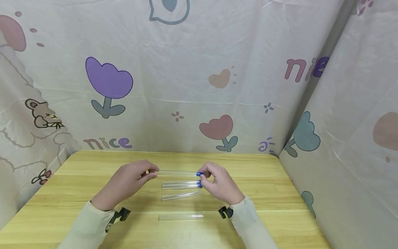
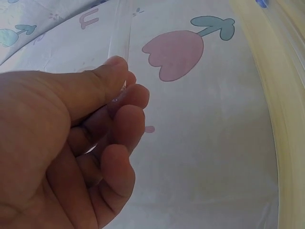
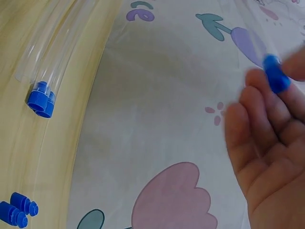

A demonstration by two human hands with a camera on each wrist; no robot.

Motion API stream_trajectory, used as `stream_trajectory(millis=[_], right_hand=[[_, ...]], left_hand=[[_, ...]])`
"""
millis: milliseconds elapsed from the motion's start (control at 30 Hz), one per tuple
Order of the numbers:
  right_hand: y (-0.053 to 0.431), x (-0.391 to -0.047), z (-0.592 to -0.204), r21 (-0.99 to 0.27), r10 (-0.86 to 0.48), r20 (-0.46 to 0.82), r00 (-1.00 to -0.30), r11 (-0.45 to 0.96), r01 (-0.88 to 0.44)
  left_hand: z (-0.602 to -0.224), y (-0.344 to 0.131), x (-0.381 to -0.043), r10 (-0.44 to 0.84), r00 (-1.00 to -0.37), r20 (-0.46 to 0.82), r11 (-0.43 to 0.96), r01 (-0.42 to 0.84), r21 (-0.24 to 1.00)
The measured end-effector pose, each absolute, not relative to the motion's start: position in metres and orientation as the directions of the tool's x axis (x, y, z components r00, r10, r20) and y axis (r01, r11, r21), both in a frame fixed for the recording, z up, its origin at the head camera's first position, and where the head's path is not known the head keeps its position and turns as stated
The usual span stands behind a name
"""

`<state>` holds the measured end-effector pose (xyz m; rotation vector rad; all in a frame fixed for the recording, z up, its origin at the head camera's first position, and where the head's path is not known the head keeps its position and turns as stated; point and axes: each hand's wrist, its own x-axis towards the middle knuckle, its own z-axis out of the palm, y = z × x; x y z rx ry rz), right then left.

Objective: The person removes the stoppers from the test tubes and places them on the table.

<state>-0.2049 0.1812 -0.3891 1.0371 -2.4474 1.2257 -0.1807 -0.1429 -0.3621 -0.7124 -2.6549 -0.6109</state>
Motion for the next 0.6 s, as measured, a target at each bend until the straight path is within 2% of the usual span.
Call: stream_trajectory(millis=[133,367,600], right_hand=[[0.1786,-0.2056,-0.3901,-0.602,-0.456,0.511,-0.729,0.415,-0.682],[0.1762,-0.2057,-0.3919,-0.612,-0.442,0.492,-0.750,0.437,-0.659],[0.1752,-0.2068,-0.3947,-0.598,-0.447,0.502,-0.740,0.440,-0.670]], left_hand=[[-0.3617,-0.1425,-0.1804,0.393,-0.822,0.412,0.784,0.534,0.317],[-0.3613,-0.1412,-0.1797,0.401,-0.813,0.422,0.783,0.544,0.303],[-0.3625,-0.1405,-0.1785,0.398,-0.819,0.413,0.786,0.537,0.307]])
